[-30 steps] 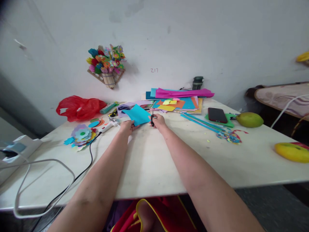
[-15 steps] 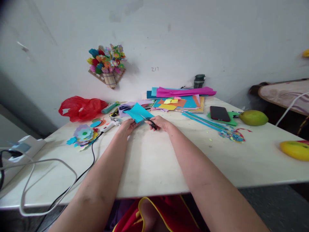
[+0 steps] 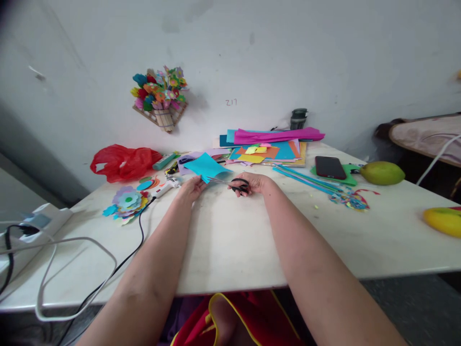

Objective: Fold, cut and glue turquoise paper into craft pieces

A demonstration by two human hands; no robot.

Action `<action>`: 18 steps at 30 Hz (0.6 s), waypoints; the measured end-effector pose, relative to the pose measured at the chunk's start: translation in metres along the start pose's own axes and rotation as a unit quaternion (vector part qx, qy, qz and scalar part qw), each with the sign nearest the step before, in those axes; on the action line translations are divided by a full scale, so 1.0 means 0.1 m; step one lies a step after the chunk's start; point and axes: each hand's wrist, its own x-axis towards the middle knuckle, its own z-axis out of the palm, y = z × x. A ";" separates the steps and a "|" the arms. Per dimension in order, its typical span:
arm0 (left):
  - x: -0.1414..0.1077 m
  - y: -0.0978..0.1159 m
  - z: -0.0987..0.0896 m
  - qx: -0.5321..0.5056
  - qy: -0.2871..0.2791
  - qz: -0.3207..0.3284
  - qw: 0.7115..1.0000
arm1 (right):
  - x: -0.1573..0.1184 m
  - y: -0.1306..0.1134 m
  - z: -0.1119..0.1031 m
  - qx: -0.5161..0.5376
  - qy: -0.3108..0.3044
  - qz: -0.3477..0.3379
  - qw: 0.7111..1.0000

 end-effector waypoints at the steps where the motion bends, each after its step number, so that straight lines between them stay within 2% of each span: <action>1: 0.00 0.00 0.00 0.009 0.005 0.004 1.000 | -0.01 0.01 -0.01 -0.003 -0.002 -0.001 1.000; 9: -0.03 0.00 0.01 0.011 0.010 0.039 0.999 | -0.04 0.01 -0.04 -0.012 -0.013 0.021 1.000; 18: -0.10 -0.01 0.12 -0.012 0.034 -0.001 0.999 | 0.04 -0.01 0.05 -0.033 -0.016 0.001 0.999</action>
